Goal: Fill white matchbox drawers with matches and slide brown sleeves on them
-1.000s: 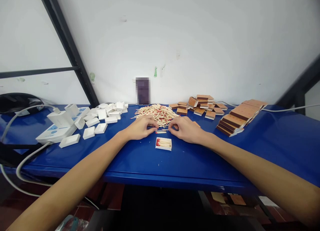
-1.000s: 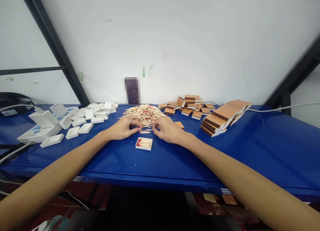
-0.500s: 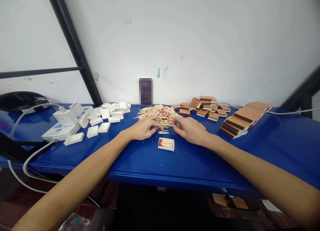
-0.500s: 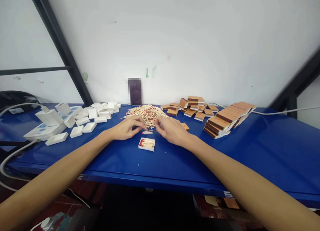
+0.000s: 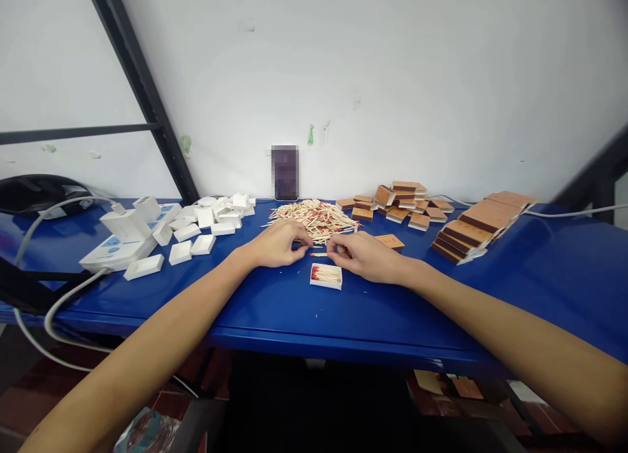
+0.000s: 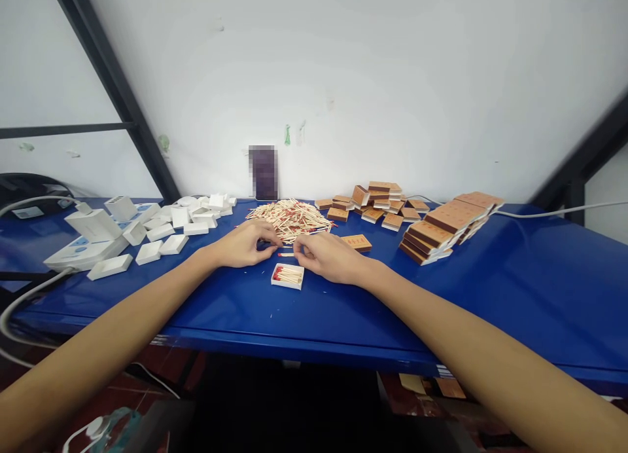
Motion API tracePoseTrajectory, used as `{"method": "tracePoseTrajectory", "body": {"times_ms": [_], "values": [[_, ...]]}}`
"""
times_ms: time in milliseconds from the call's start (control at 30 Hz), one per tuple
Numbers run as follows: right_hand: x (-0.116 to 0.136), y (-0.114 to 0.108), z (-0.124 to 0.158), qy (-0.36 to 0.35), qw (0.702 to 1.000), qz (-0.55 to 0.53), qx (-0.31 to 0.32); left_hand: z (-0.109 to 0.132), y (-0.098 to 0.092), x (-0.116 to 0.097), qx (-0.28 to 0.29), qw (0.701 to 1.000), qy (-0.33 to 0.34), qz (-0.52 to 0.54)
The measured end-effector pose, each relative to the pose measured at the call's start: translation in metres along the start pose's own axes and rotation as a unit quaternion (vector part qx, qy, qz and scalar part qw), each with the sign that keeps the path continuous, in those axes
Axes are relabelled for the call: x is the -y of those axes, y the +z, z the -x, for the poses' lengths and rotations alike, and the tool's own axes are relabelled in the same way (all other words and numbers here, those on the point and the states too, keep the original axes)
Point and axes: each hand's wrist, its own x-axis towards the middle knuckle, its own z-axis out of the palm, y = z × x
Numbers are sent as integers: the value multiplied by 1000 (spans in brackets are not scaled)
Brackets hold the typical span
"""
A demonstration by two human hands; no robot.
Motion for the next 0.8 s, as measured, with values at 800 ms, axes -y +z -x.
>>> {"method": "tracePoseTrajectory", "body": {"times_ms": [800], "values": [[4, 3, -6, 31, 966, -192, -168, -5, 8, -25, -120, 978, -20, 169]]}}
